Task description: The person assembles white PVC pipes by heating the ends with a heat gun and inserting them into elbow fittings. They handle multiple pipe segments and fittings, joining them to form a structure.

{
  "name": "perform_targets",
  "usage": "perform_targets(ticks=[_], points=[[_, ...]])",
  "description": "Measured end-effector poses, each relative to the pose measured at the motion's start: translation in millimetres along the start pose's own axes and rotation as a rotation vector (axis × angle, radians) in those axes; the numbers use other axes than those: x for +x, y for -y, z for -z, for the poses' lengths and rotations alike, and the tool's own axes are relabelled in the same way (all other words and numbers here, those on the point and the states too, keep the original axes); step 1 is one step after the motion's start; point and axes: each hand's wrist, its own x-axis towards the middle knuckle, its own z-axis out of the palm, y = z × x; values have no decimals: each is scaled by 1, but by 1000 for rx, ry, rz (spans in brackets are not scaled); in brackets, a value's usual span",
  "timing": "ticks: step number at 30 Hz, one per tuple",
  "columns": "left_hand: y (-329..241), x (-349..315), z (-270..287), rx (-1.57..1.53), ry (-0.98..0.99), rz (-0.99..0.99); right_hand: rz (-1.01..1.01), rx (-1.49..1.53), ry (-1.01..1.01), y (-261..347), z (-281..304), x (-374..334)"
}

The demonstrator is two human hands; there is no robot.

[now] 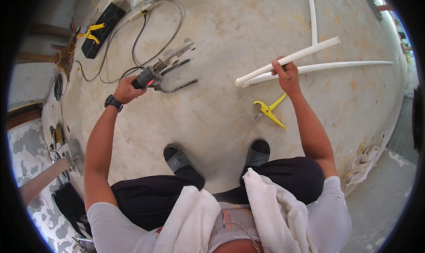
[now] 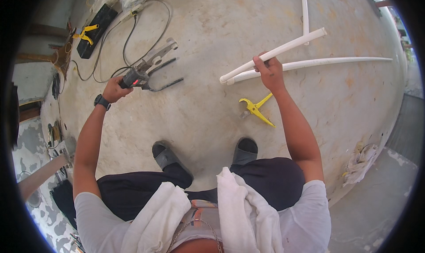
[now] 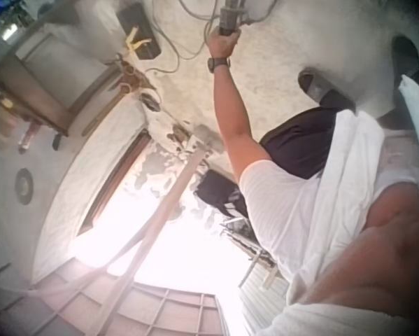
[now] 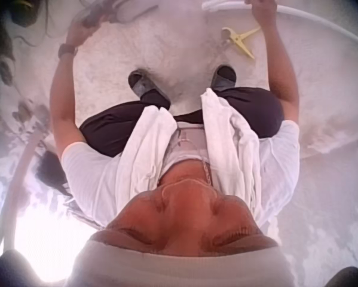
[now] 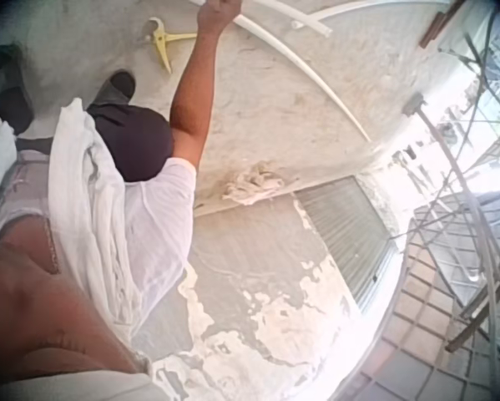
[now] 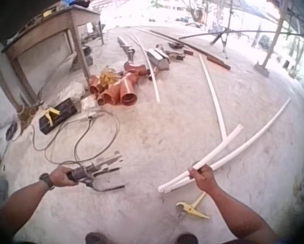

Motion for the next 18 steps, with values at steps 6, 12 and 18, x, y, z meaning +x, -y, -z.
perform_targets(ticks=[6, 12, 18], points=[[43, 15, 3, 191, -31, -183, 220, -335, 76, 46, -16, 0], [28, 18, 8, 120, -6, -137, 320, -375, 201, 92, -48, -11], [33, 12, 7, 73, 56, -139, 329, -425, 228, 99, -56, -12]])
